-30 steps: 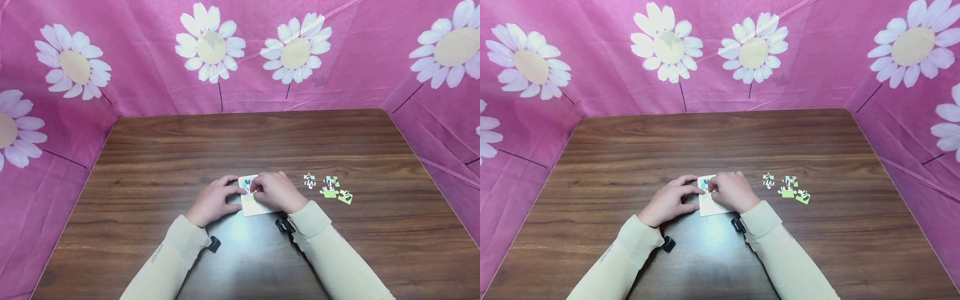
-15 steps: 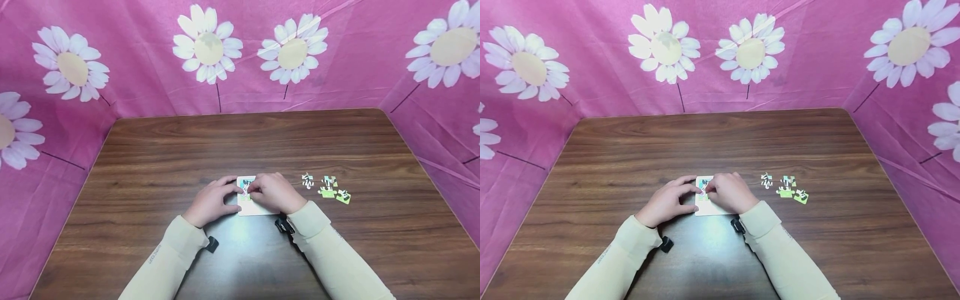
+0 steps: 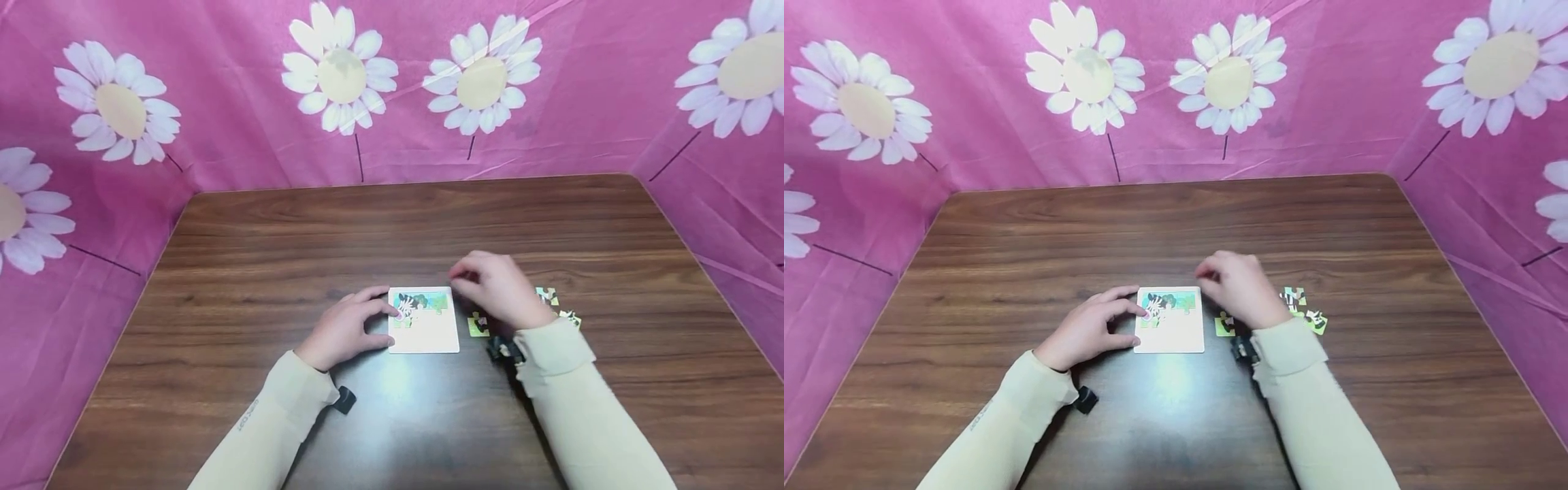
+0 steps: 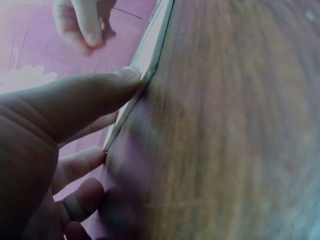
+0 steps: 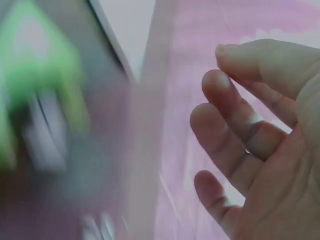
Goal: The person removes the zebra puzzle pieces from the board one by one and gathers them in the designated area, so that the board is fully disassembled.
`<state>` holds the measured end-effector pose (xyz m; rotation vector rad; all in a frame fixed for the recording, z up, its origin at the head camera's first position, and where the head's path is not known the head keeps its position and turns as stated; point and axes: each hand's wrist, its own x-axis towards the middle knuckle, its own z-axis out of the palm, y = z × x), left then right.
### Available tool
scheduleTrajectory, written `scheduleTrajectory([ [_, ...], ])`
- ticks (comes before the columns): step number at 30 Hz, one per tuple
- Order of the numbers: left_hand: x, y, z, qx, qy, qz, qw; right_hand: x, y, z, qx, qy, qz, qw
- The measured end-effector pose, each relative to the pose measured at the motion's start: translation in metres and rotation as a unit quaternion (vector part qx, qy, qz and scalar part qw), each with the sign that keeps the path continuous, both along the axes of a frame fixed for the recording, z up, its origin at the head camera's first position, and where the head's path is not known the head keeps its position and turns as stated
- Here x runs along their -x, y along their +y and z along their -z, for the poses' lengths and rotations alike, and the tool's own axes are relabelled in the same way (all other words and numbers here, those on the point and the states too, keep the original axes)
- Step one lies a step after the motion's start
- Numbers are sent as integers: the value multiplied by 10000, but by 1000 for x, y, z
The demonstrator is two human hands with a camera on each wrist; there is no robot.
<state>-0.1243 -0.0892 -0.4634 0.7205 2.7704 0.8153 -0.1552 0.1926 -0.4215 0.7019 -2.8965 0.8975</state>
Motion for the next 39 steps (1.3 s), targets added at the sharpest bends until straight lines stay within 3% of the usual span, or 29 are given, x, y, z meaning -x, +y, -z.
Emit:
scheduleTrajectory([
  [3, -1, 0, 2, -14, 2, 16, 10000, 2, 28, -6, 25, -209, 374, 9991],
  [8, -1, 1, -1, -27, -25, 22, 10000, 3, 56, -13, -99, -619, 473, 9969],
  [11, 1, 0, -5, -24, 12, 51, 10000, 5, 66, -14, -452, -742, 558, 9947],
  [18, 1, 0, -2, -57, -33, 87, 9999, 8, 87, -6, -1103, -1249, 1005, 9809],
  [22, 1, 0, -1, -76, -103, 81, 9999, 7, 94, -2, -1257, -1502, 1002, 9755],
  [31, 1, -5, -2, -99, 67, 114, 9999, 6, 85, 3, -1411, -1207, 963, 9779],
  [39, 0, -4, 0, -39, 11, 97, 9999, 5, 78, 4, -1505, -1166, 1079, 9758],
])
